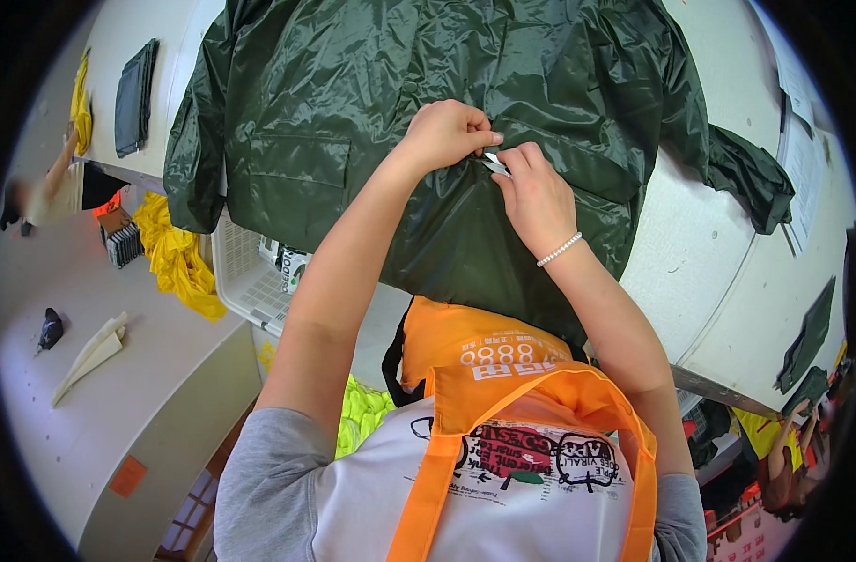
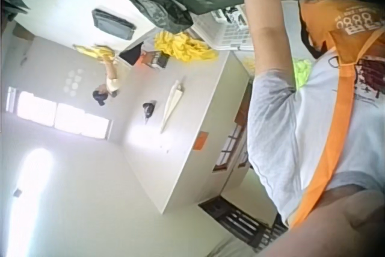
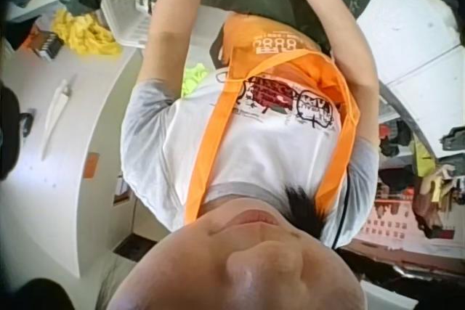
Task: The person folds a dark green jacket on a white table. They smooth the fabric, fold the sleeves and body, then place the folded jacket into a white basket. The person repeats the process with a second jacket.
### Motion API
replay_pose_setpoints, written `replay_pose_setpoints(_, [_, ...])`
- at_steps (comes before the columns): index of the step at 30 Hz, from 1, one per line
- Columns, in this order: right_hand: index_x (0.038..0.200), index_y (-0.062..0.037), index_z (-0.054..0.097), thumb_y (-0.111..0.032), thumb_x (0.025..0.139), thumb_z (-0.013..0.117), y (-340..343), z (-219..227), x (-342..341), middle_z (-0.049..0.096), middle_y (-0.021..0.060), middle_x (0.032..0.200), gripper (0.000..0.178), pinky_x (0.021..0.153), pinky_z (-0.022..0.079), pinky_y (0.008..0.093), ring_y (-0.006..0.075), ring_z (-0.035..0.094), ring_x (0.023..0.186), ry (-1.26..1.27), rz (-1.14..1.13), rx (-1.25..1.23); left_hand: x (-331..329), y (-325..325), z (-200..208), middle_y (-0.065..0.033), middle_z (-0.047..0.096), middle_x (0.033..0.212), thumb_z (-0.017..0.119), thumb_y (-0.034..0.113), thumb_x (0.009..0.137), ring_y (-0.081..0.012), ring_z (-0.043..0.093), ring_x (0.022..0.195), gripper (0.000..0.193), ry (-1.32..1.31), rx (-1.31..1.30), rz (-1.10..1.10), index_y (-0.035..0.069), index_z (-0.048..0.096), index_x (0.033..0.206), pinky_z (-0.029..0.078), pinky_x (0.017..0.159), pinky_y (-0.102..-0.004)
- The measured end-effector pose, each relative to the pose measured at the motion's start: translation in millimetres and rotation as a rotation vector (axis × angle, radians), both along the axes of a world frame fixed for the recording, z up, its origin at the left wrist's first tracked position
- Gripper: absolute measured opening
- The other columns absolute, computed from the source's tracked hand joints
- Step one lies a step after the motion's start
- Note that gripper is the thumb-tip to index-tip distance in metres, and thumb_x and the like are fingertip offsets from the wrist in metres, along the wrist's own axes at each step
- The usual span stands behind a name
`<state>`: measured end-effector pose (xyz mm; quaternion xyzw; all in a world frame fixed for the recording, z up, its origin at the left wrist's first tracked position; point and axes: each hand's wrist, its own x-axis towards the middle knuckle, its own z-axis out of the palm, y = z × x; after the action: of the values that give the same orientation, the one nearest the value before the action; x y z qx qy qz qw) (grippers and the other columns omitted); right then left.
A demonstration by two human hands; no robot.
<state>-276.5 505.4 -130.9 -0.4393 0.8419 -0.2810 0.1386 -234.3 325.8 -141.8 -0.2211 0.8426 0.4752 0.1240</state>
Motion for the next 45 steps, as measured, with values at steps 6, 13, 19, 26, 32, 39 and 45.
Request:
replay_pose_setpoints(6, [0.09, -0.0074, 0.056, -0.014, 0.081, 0.065, -3, 2, 2, 0.05, 0.0081, 0.087, 0.015, 0.066, 0.05, 0.0374, 0.0255, 0.06, 0.079, 0.024, 0.008, 0.0, 1, 2, 3, -0.0023, 0.059, 0.058, 0.071, 0.024, 0.08, -0.0083, 0.048, 0.053, 0.025, -0.005, -0.028, 0.015, 0.001, 0.065, 0.072, 0.039, 0.052, -0.0259])
replay_pose_setpoints(13, [0.091, -0.0076, 0.058, -0.014, 0.079, 0.066, 7, 5, -2, 0.051, 0.0079, 0.087, 0.016, 0.067, 0.05, 0.0372, 0.0245, 0.059, 0.08, 0.008, -0.009, -0.102, -1, 1, -5, -0.0019, 0.059, 0.059, 0.072, 0.023, 0.08, -0.0061, 0.051, 0.057, 0.026, -0.027, 0.003, -0.001, 0.0, 0.064, 0.071, 0.04, 0.054, -0.0246])
replay_pose_setpoints(19, [0.101, -0.006, 0.059, -0.012, 0.081, 0.067, 103, 18, -9, 0.056, 0.0109, 0.098, 0.022, 0.068, 0.051, 0.0359, 0.0299, 0.061, 0.079, -0.226, -0.27, -0.156, -1, 75, 14, -0.0077, 0.053, 0.084, 0.065, 0.002, 0.07, -0.0286, 0.051, 0.084, 0.022, 0.46, -0.683, -0.015, 0.009, 0.055, 0.088, 0.039, 0.071, -0.0423])
replay_pose_setpoints(26, [0.103, -0.0009, 0.06, -0.002, 0.081, 0.068, 185, 3, -17, 0.056, 0.0093, 0.095, 0.023, 0.069, 0.049, 0.026, 0.0163, 0.058, 0.08, -0.461, -0.613, -0.222, -21, 155, -4, -0.0025, 0.056, 0.089, 0.07, 0.011, 0.072, -0.0234, 0.053, 0.089, 0.03, 0.591, -0.391, -0.298, 0.011, 0.067, 0.102, 0.043, 0.076, -0.0358])
replay_pose_setpoints(32, [0.103, -0.0001, 0.059, -0.005, 0.084, 0.066, 180, 15, -20, 0.055, 0.0098, 0.097, 0.021, 0.072, 0.051, 0.0274, 0.0193, 0.061, 0.084, -0.494, -0.566, -0.273, -44, 150, -6, -0.0023, 0.057, 0.085, 0.073, 0.011, 0.07, -0.0226, 0.056, 0.084, 0.018, 0.553, -0.337, -0.42, 0.012, 0.072, 0.088, 0.047, 0.074, -0.0346])
replay_pose_setpoints(39, [0.103, -0.002, 0.059, -0.009, 0.083, 0.066, 181, 9, -23, 0.056, 0.0103, 0.097, 0.023, 0.071, 0.051, 0.0318, 0.0258, 0.062, 0.08, -0.396, -0.475, -0.232, -54, 155, 4, -0.0063, 0.056, 0.084, 0.066, 0.009, 0.074, -0.026, 0.058, 0.084, 0.006, 0.439, -0.404, -0.582, 0.006, 0.065, 0.08, 0.048, 0.071, -0.0374])
replay_pose_setpoints(45, [0.098, -0.0063, 0.06, -0.012, 0.082, 0.065, 171, 12, -30, 0.055, 0.0087, 0.093, 0.017, 0.067, 0.05, 0.0363, 0.0262, 0.061, 0.081, -0.199, -0.399, -0.061, -57, 150, 6, -0.0097, 0.056, 0.085, 0.06, 0.007, 0.078, -0.0306, 0.057, 0.086, 0.005, 0.389, -0.33, -0.572, 0.004, 0.059, 0.082, 0.048, 0.071, -0.0397])
